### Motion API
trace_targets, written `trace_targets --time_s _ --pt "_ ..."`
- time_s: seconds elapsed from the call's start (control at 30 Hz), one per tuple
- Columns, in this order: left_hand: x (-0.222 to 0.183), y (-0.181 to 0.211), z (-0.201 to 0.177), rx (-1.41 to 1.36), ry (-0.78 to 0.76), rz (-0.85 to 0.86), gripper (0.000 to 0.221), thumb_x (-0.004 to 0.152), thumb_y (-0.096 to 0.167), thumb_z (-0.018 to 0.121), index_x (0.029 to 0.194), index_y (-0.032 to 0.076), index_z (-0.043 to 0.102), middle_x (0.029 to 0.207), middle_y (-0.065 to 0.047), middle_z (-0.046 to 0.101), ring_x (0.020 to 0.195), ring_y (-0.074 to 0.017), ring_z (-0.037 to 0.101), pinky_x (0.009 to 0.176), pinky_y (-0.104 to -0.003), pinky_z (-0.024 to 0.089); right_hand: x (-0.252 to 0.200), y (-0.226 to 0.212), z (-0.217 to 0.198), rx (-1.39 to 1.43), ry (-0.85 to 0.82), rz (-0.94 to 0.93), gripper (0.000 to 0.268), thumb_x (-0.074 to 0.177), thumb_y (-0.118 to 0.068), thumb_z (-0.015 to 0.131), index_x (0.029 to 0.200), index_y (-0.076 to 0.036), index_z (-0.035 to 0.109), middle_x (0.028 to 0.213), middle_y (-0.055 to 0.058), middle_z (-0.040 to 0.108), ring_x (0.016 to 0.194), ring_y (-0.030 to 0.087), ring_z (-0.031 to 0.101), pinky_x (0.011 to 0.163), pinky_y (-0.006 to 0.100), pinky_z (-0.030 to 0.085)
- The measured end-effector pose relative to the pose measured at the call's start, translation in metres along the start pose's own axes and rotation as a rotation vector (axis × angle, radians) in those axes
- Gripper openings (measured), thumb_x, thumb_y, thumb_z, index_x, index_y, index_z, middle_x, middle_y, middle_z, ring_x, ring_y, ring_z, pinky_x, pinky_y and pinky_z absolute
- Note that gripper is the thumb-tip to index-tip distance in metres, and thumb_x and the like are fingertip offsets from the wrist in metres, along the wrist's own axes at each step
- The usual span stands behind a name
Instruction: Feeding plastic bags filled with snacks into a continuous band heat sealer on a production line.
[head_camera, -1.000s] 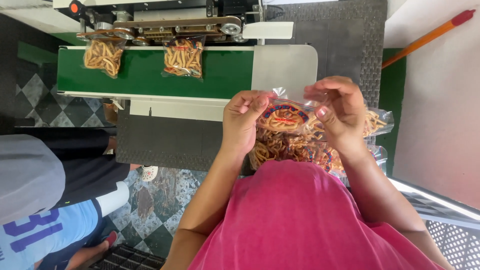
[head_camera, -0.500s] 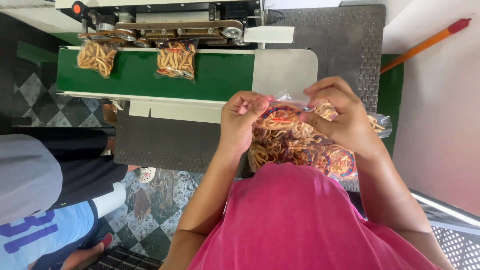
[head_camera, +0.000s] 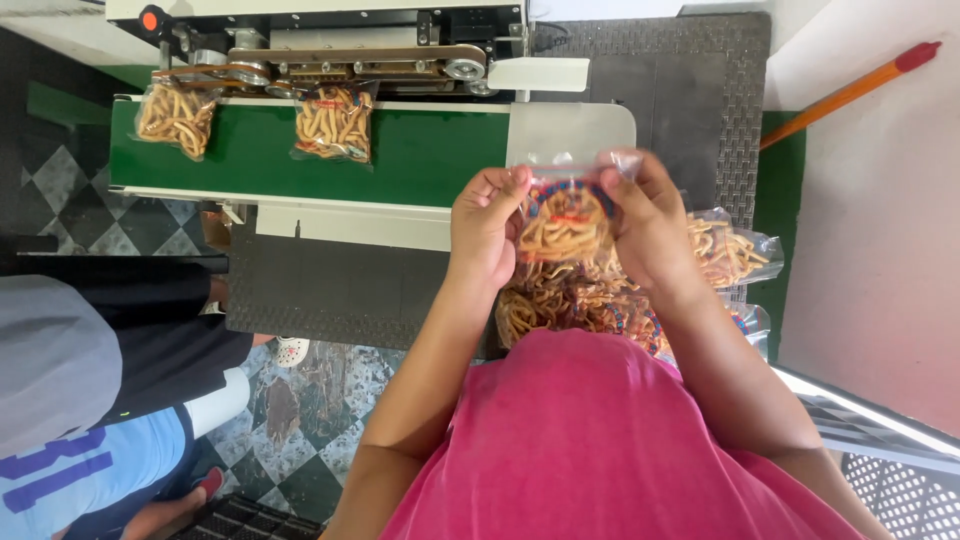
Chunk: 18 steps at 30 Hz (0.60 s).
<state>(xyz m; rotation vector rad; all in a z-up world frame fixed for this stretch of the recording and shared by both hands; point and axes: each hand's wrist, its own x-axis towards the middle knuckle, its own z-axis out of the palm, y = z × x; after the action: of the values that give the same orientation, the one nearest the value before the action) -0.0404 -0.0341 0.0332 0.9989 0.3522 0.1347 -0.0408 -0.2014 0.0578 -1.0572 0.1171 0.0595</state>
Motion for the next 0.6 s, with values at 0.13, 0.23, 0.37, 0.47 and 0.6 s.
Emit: trace_targets --time_s 0.13,0.23,0.37,0.47,0.6 --pt "0.026 -0.008 -0.004 0.036 0.027 -0.051 0.027 0.085 0.026 0.092 0.091 0.008 0.073 0.074 -0.001 0.069 0.059 -0.0067 0.065 0.057 -0.017 0.054 0.034 0.040 -0.027 0.129 0.167 0.083 0.010 0.101 0.001 0.069 0.093 -0.004 0.066 0.089 0.014 0.074 0.089 0.022 0.078 0.078 0.028 0.060" --pt "0.045 -0.014 -0.016 0.141 -0.001 -0.086 0.023 0.087 0.029 0.090 0.099 0.012 0.079 0.092 -0.001 0.079 0.080 -0.0079 0.074 0.075 -0.020 0.057 0.046 0.040 -0.019 0.057 0.250 0.025 0.009 0.101 -0.002 0.071 0.093 -0.005 0.067 0.089 0.012 0.074 0.090 0.018 0.076 0.081 0.029 0.059" --pt "0.077 -0.013 -0.027 0.224 -0.041 -0.162 0.022 0.087 0.021 0.089 0.100 0.007 0.080 0.090 -0.008 0.079 0.078 -0.0184 0.077 0.078 -0.038 0.067 0.066 0.044 -0.015 -0.021 0.306 -0.036 0.004 0.101 -0.007 0.072 0.099 -0.004 0.071 0.091 0.011 0.071 0.090 0.018 0.074 0.083 0.033 0.061" --pt "0.116 -0.018 -0.038 0.231 -0.005 -0.228 0.023 0.085 0.018 0.088 0.101 0.003 0.079 0.086 -0.009 0.077 0.073 -0.0210 0.078 0.075 -0.044 0.069 0.106 0.066 -0.033 -0.351 0.267 -0.148 0.004 0.099 -0.007 0.076 0.098 -0.003 0.076 0.085 0.011 0.069 0.077 0.017 0.072 0.066 0.032 0.060" --pt "0.162 -0.021 -0.054 0.251 0.009 -0.305 0.026 0.082 0.017 0.090 0.100 0.003 0.078 0.084 -0.011 0.076 0.073 -0.0257 0.080 0.074 -0.049 0.070 0.137 0.074 -0.024 -0.612 0.242 -0.148 0.017 0.102 -0.015 0.074 0.092 -0.003 0.079 0.067 0.012 0.066 0.047 0.018 0.066 0.036 0.031 0.059"
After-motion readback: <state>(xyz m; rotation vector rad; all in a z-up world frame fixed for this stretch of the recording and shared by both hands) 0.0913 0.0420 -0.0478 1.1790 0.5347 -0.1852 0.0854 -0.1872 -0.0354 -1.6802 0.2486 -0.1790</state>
